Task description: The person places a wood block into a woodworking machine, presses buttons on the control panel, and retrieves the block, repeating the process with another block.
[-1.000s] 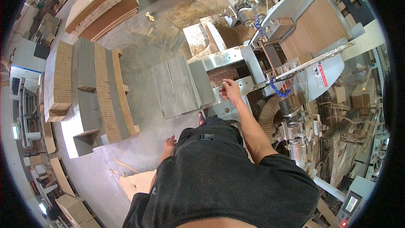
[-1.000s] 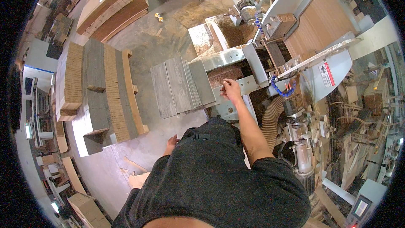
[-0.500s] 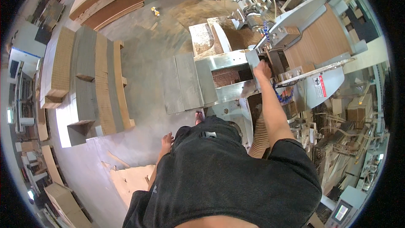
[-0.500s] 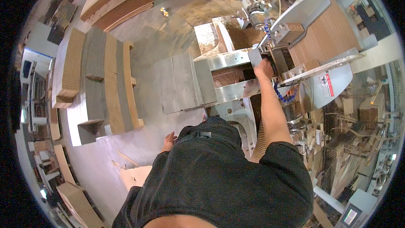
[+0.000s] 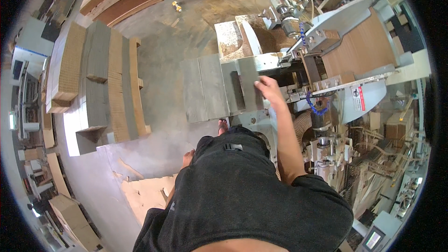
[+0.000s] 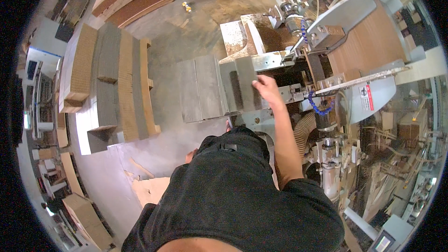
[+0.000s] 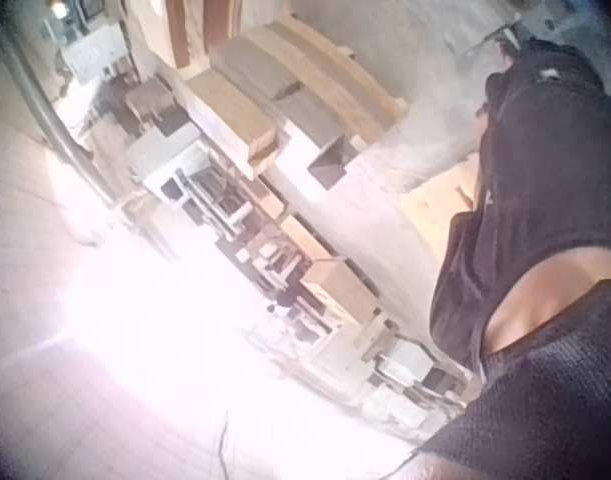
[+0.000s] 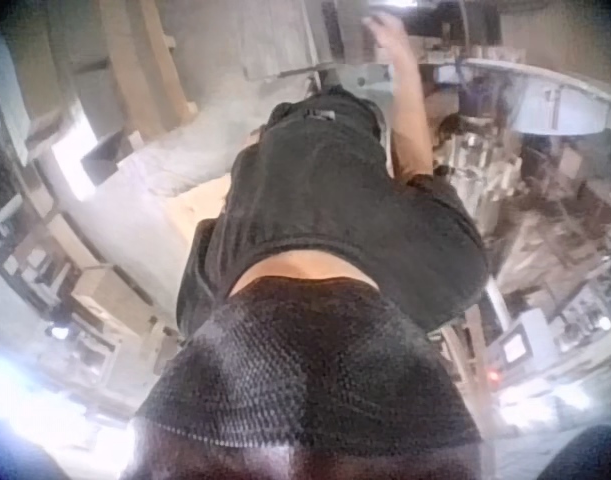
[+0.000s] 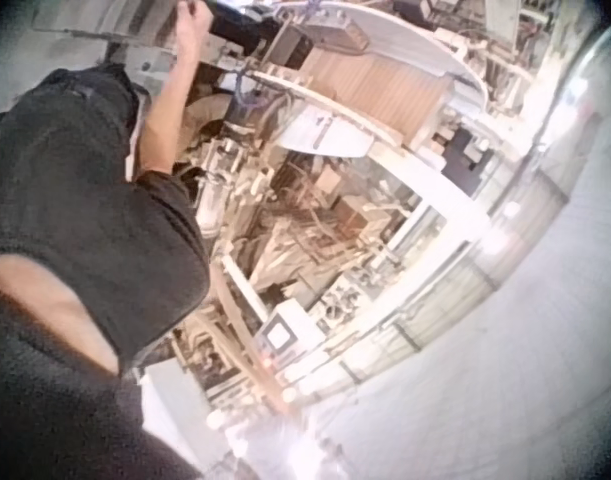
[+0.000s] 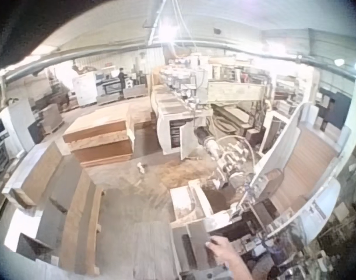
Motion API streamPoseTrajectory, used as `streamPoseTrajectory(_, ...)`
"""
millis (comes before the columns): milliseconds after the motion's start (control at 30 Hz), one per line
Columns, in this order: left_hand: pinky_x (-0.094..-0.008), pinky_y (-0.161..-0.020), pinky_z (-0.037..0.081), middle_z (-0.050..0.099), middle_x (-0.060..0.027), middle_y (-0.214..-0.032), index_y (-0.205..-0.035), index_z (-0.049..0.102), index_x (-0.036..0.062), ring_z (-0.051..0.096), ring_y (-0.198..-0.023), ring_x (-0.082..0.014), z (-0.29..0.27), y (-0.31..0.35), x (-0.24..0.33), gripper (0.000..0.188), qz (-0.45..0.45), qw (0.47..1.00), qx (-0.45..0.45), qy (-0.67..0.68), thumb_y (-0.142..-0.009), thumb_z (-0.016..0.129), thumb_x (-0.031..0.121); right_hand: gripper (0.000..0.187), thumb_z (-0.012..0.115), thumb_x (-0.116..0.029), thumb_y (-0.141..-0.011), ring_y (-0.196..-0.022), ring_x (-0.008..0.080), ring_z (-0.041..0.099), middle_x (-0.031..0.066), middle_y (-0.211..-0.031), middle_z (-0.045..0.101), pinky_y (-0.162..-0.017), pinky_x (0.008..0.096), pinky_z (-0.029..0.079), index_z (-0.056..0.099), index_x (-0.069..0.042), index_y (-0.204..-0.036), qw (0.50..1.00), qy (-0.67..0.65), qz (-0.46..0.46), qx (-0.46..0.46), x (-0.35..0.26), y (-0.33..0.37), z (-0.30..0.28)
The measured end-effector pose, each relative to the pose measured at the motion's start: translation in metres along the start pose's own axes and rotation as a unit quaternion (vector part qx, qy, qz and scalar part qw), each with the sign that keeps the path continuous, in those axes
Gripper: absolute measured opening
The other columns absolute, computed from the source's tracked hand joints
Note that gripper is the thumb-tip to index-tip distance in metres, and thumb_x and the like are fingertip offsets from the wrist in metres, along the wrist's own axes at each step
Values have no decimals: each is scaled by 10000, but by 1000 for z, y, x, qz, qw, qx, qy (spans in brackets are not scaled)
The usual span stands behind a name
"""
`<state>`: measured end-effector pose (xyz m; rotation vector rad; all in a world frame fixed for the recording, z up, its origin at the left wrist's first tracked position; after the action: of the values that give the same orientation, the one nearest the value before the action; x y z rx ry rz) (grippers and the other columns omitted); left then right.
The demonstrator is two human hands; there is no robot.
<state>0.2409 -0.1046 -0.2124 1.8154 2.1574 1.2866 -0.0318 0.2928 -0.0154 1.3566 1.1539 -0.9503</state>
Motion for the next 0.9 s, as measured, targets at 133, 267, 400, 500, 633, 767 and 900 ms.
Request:
streamPoseTrajectory(133, -405, -742, 444, 613, -170, -975, -1082, 549, 70, 593, -905, -284, -9, -8, -6, 404, -9, 978, 91, 187, -830, 513, 384, 316, 611, -221, -796, -853, 302, 623, 159, -918, 649, -773, 360, 464, 613, -25, -1044, 977, 207, 25, 30, 2, -4, 32)
streamPoseTrajectory(267, -368, -671, 408, 607, -51, -966, -1076, 546, 89, 576, -819, -180, -46, -19, 30, 410, -268, 832, 71, 480, -823, 547, 411, 302, 577, -266, -799, -871, 362, 592, 188, -904, 635, -775, 418, 459, 632, -55, -1007, 954, 296, 2, 54, 10, -5, 44)
streamPoseTrajectory(400, -346, -629, 378, 595, -37, -980, -1089, 535, 100, 549, -780, -166, -54, -27, 30, 420, -278, 828, 47, 484, -817, 555, 419, 292, 563, -260, -800, -897, 388, 562, 227, -918, 597, -781, 443, 446, 630, -59, -1001, 926, 375, -22, 47, -1, -2, 68)
streamPoseTrajectory(500, -345, -616, 370, 588, -21, -920, -1090, 523, 100, 543, -765, -158, -44, -28, 32, 427, -291, 828, 38, 477, -812, 565, 421, 316, 572, -271, -793, -910, 385, 556, 240, -924, 584, -790, 442, 444, 628, -46, -1008, 932, 358, -15, 50, 1, 1, 68)
streamPoseTrajectory(633, -416, -653, 427, 600, -121, -887, -1124, 512, 82, 571, -767, -282, -20, -26, 9, 390, 17, 950, 109, 291, -825, 562, 327, 370, 593, -305, -801, -882, 347, 595, 212, -919, 625, -772, 401, 459, 617, -5, -1017, 975, 219, 22, 28, 40, -12, 48)
streamPoseTrajectory(767, -438, -697, 455, 590, -243, -883, -1124, 544, 66, 579, -785, -387, 8, -24, -19, 342, 127, 983, 60, 119, -826, 528, 233, 331, 564, -299, -872, -674, 81, 521, 4, -741, 599, -591, 238, 433, 620, 1, -1002, 998, 9, 13, 57, 63, 1, 42)
streamPoseTrajectory(900, -417, -724, 463, 588, -250, -918, -1110, 567, 61, 581, -852, -378, 4, -14, -18, 347, 118, 991, 63, 31, -845, 491, 271, 314, 561, -301, -876, -622, 63, 497, -14, -714, 573, -537, 221, 400, 626, -12, -981, 988, 4, 152, 32, 65, 29, 33)
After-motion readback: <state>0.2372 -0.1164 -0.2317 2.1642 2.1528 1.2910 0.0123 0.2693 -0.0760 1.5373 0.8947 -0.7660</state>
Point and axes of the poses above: each hand's wrist, its own y-axis away from the middle knuckle, its own z-axis out of the palm, x = y × z, the point moved 2 cm from there along -y, towards the middle knuckle
